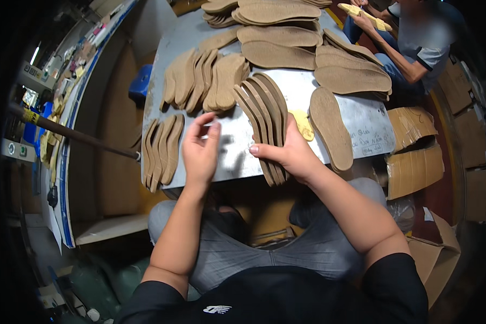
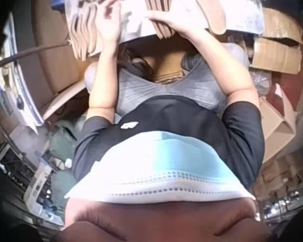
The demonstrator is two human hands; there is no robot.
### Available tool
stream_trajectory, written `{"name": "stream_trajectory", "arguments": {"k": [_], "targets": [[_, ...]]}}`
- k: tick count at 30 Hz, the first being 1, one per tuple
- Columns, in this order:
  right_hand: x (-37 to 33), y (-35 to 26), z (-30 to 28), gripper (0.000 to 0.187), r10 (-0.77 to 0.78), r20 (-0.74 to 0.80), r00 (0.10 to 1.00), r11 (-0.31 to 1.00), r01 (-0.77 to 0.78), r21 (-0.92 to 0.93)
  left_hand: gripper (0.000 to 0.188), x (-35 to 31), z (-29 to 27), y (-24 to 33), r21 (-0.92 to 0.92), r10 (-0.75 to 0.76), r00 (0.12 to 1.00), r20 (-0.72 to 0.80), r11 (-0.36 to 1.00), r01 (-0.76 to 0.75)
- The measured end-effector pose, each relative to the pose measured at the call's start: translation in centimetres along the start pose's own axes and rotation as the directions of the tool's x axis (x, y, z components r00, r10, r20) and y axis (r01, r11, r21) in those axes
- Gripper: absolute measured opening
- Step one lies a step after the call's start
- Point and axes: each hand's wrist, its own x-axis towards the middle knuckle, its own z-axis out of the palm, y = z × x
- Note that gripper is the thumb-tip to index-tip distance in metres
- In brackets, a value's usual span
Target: The person sits on the floor and repeatedly picks up cork insoles, aligns them, and stacks them into neat piles on a metal table. The person occasionally places stacks into a cardboard box and retrieves more insoles to continue the process.
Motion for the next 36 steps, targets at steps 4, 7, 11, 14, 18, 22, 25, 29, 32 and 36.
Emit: {"name": "stream_trajectory", "arguments": {"k": [4,7,11,14,18,22,25,29,32,36], "targets": [[-0.1,0.4,1.0,0.105,-0.028,0.056,0.998,0.999,0.030,-0.040,0.086,-2.6,3.1,1.1,-0.522,-0.137,0.920,0.368,0.788,0.327],[0.0,0.2,2.1,0.112,-0.047,0.111,0.993,0.981,0.067,-0.180,0.104,-1.8,2.5,2.1,-0.424,-0.221,0.818,0.531,0.767,0.482],[-0.4,1.3,2.6,0.119,-0.027,0.165,0.986,0.930,0.085,-0.358,0.064,-1.9,3.6,2.9,-0.500,-0.321,0.846,0.426,0.696,0.516],[-0.2,3.4,2.8,0.121,-0.016,0.193,0.981,0.897,0.099,-0.430,0.057,-2.1,3.5,2.0,-0.491,-0.359,0.845,0.396,0.695,0.525],[-0.8,2.6,3.5,0.123,-0.020,0.188,0.982,0.754,0.138,-0.642,0.052,-2.2,2.7,2.2,-0.490,-0.362,0.856,0.369,0.706,0.511],[-1.0,2.0,3.5,0.123,-0.079,0.236,0.969,0.766,0.210,-0.607,0.050,-2.0,2.2,3.4,-0.541,-0.339,0.873,0.351,0.688,0.484],[-1.2,1.7,3.2,0.121,-0.104,0.270,0.957,0.769,0.250,-0.589,0.050,-1.8,2.1,3.8,-0.550,-0.307,0.881,0.361,0.693,0.467],[-0.9,1.8,2.9,0.119,-0.128,0.304,0.944,0.764,0.289,-0.577,0.051,-1.7,1.9,3.6,-0.546,-0.301,0.884,0.356,0.701,0.459],[-1.2,1.8,3.1,0.118,-0.118,0.301,0.946,0.751,0.284,-0.596,0.052,-1.7,1.8,3.8,-0.536,-0.301,0.881,0.365,0.706,0.463],[-1.4,1.9,3.3,0.120,-0.122,0.297,0.947,0.739,0.286,-0.609,0.053,-1.8,1.8,3.9,-0.535,-0.301,0.883,0.361,0.708,0.460]]}}
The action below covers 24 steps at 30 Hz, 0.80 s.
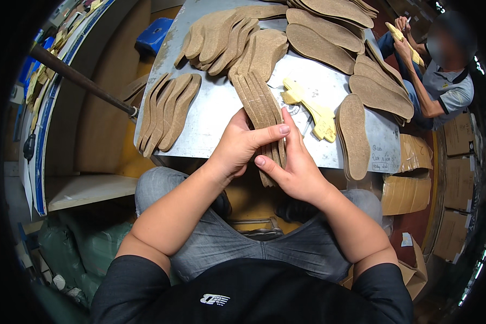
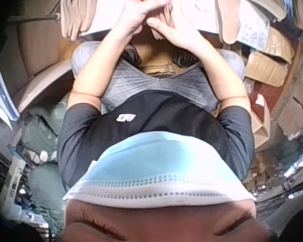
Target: The person sits on the floor and repeatedly picks up cork insoles, aligns them, and stacks them into neat piles on a metal table. The person occasionally places stacks into a cardboard box and retrieves more insoles to continue the process.
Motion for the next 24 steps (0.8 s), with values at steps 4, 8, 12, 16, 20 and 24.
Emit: {"name": "stream_trajectory", "arguments": {"k": [4,8,12,16,20,24], "targets": [[0.03,0.20,0.00,0.121,0.000,0.011,1.000,1.000,0.000,-0.003,0.052,0.00,-0.18,-0.06,-0.012,-0.007,1.000,0.006,1.000,0.007],[0.09,-0.05,-0.14,0.121,0.022,0.031,0.999,0.999,-0.023,0.024,0.050,0.00,-0.16,0.01,-0.007,-0.020,1.000,0.001,1.000,0.020],[-0.03,0.17,0.00,0.119,0.035,0.042,0.999,0.997,-0.037,0.064,0.049,0.07,-0.10,-0.14,-0.024,-0.021,1.000,-0.004,0.999,0.021],[0.06,-0.12,-0.18,0.115,0.053,0.039,0.998,0.994,-0.057,0.093,0.052,0.10,0.09,-0.02,-0.040,-0.016,1.000,0.000,0.999,0.016],[0.05,-0.02,0.14,0.105,0.054,0.008,0.999,0.971,-0.054,0.232,0.055,0.03,-0.01,0.26,-0.021,-0.015,1.000,0.011,1.000,0.015],[0.04,-0.27,0.30,0.094,0.088,0.006,0.996,0.890,-0.081,0.449,0.052,-0.16,0.06,0.39,-0.045,-0.027,0.999,0.028,0.999,0.028]]}}
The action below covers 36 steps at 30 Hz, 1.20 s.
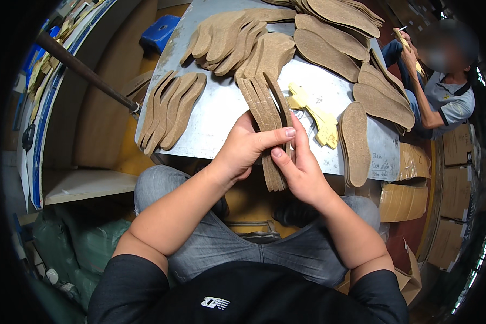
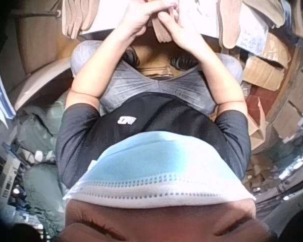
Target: The person sits on the floor and repeatedly picks up cork insoles, aligns them, and stacks them into neat piles on a metal table. The person occasionally places stacks into a cardboard box and retrieves more insoles to continue the process.
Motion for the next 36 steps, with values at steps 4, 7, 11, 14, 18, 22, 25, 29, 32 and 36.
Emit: {"name": "stream_trajectory", "arguments": {"k": [4,7,11,14,18,22,25,29,32,36], "targets": [[0.32,-0.04,0.04,0.089,-0.031,0.033,0.999,0.999,0.031,0.017,0.045,-0.15,-0.02,-0.15,-0.005,0.049,0.999,-0.024,0.999,-0.049],[0.49,0.47,-0.18,0.088,-0.094,0.033,0.995,0.989,0.098,-0.115,0.044,-0.07,-0.04,0.07,-0.007,0.052,0.999,-0.010,0.999,-0.052],[0.34,0.57,-0.08,0.086,-0.076,0.026,0.997,0.996,0.077,-0.047,0.043,-0.27,-0.09,0.27,-0.005,0.039,0.999,-0.002,0.999,-0.039],[0.29,-0.16,-0.14,0.085,-0.041,0.023,0.999,0.999,0.040,0.012,0.043,-0.36,-0.14,0.45,-0.005,0.039,0.999,0.009,0.999,-0.039],[0.31,-0.12,-0.07,0.086,-0.045,0.036,0.998,0.998,0.043,0.035,0.044,-0.27,-0.29,0.50,-0.009,0.049,0.999,0.012,0.999,-0.049],[0.38,0.34,-0.18,0.090,-0.049,0.041,0.998,0.999,0.049,0.021,0.047,-0.12,-0.32,0.19,0.018,0.074,0.997,0.005,0.997,-0.074],[0.42,0.17,-0.07,0.092,-0.063,0.048,0.997,0.997,0.065,-0.048,0.049,-0.12,-0.41,0.03,0.039,0.081,0.997,-0.005,0.996,-0.081],[0.38,0.52,-0.11,0.092,-0.111,0.037,0.993,0.982,0.115,-0.148,0.053,-0.14,-0.33,-0.02,0.035,0.083,0.997,0.002,0.996,-0.083],[0.31,0.31,-0.06,0.091,-0.093,0.025,0.995,0.991,0.095,-0.097,0.055,-0.23,-0.10,0.05,0.043,0.080,0.997,-0.006,0.996,-0.080],[0.20,-0.22,-0.09,0.090,-0.089,0.034,0.995,0.988,0.093,-0.124,0.058,-0.11,-0.33,-0.14,0.068,0.090,0.996,-0.004,0.994,-0.090]]}}
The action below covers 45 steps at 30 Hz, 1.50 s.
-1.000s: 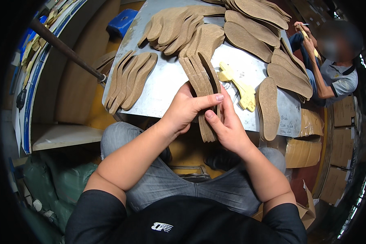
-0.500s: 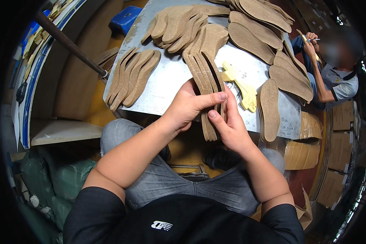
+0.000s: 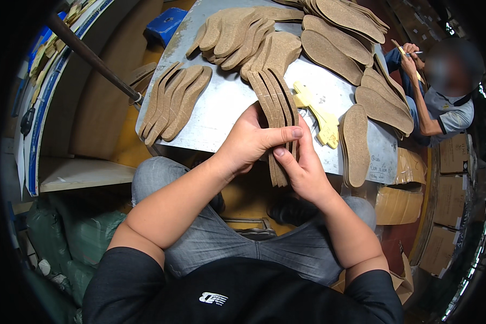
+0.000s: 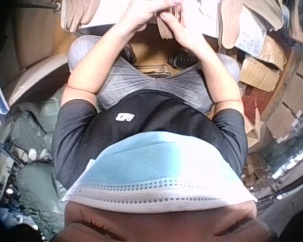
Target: The person sits on the floor and repeatedly picks up cork insoles, aligns them, and stacks them into neat piles on a metal table. The person occasionally places stacks into a cardboard box and retrieves more insoles to continue the process.
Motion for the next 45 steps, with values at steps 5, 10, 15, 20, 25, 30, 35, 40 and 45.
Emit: {"name": "stream_trajectory", "arguments": {"k": [5,10,15,20,25,30,35,40,45], "targets": [[-0.3,0.7,-0.2,0.090,-0.005,-0.007,1.000,1.000,0.005,0.026,0.062,0.2,0.1,0.3,0.068,0.013,0.999,0.032,0.998,-0.016],[-0.3,0.1,-0.1,0.090,0.030,0.011,0.999,0.998,-0.030,0.051,0.067,0.3,-0.1,-0.1,0.102,0.034,0.999,0.026,0.994,-0.036],[-0.2,0.1,0.0,0.099,0.058,0.061,0.996,0.998,-0.060,0.022,0.073,0.4,0.1,0.2,0.087,-0.006,1.000,0.015,0.996,0.004],[-0.1,0.5,-0.2,0.108,0.065,0.134,0.989,0.995,-0.054,-0.084,0.069,0.4,0.0,-0.1,0.099,-0.010,1.000,0.006,0.995,0.010],[-0.1,-0.2,-0.2,0.110,0.105,0.174,0.979,0.988,-0.082,-0.132,0.064,0.4,-0.2,-0.8,0.158,0.027,1.000,-0.007,0.987,-0.025],[0.3,-1.1,-0.4,0.098,0.243,0.088,0.966,0.946,-0.256,0.198,0.062,0.2,-0.5,-0.3,0.037,-0.042,0.999,-0.019,0.998,0.043],[0.8,-0.7,-1.2,0.077,0.363,0.275,0.890,0.495,-0.435,0.752,0.067,-0.1,-0.2,0.3,-0.198,-0.037,0.986,0.165,0.978,0.070],[0.3,-2.1,-1.7,0.070,0.306,0.316,0.898,0.542,-0.437,0.718,0.070,-0.1,-0.9,0.0,-0.126,0.153,0.934,0.324,0.985,-0.117],[0.4,-2.0,-1.6,0.059,0.268,0.176,0.947,0.690,-0.316,0.651,0.062,-0.2,-2.0,0.9,0.040,0.108,0.968,0.225,0.992,-0.120]]}}
